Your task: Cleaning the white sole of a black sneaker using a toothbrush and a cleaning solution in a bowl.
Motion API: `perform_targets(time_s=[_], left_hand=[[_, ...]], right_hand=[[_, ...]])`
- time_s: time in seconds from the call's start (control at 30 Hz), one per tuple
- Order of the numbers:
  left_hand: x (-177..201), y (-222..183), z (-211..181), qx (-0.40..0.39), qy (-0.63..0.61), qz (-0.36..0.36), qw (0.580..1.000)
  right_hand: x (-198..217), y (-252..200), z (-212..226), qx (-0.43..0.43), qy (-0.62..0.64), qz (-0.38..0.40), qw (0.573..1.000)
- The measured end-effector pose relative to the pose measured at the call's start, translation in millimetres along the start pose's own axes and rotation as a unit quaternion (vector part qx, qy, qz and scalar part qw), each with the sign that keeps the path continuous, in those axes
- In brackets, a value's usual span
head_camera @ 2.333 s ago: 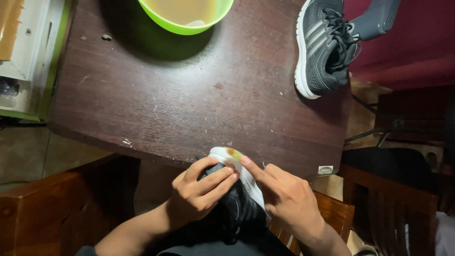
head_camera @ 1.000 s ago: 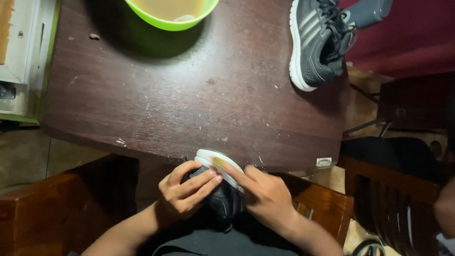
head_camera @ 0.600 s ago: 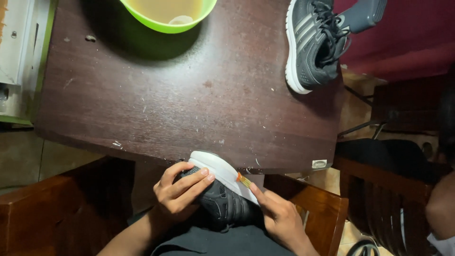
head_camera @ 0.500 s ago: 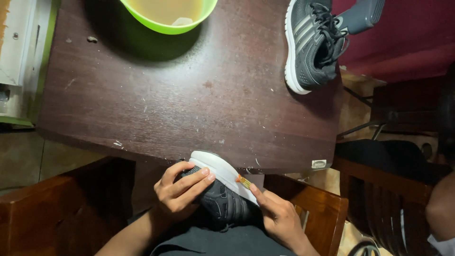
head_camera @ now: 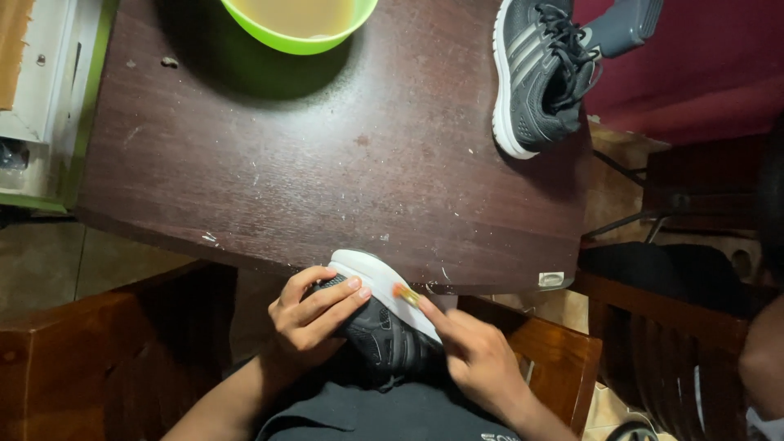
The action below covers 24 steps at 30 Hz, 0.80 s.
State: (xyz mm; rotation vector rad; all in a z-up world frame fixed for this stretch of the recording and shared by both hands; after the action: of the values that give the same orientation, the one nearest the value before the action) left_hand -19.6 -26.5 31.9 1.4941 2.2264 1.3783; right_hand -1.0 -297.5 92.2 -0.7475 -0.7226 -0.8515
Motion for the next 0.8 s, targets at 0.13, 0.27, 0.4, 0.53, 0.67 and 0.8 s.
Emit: perform_targets(time_s=[0.13,0.27,0.4,0.53,0.67,0.8], left_hand=[[-2.2,2.5,2.6,-0.014,-0.006,-0.023,1.0],[-3.0,-1.2,3.7,-0.029,0.0,-0.034,0.999],[-1.0,-6.2,4.8,-0.043,0.006,-0.023,0.999],[-0.8,-4.8,3.9,-0.04,0.015,-0.044,0.998],[0.9,-4.3,2.3,-0.017,0.001,-0.019,1.0],[2.7,-5.7,6.5,-0.026,-0.013,-0.006,1.0]], right_hand=[[-18.7,-27.0,-32.1,-0.028,0.066,-0.034,0.997],[-9.9,-5.2,-9.6,-0.007,0.06,-0.022,0.998],[-0.4,42.2,38.7,0.056,-0.064,0.041,0.996],[4.3,44.4,44.2,0.069,-0.118,0.044,0.99],[5.5,1.1,10.5,-0.034,-0.034,0.04,0.998],[-10.8,-35.6,-23.0,-0.116,-0.003,0.024,0.993]])
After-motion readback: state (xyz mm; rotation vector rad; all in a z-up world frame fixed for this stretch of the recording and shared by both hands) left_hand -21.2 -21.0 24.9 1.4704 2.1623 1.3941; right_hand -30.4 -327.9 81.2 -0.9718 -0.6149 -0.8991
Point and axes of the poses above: each hand's wrist, its own y-axis towards the middle knuckle, its own x-axis out of the back of the hand, z = x × y, the point moved 1 cm from there along y, towards the middle knuckle, and after that the axes turned 5 degrees about -z, right-handed, at the moved point
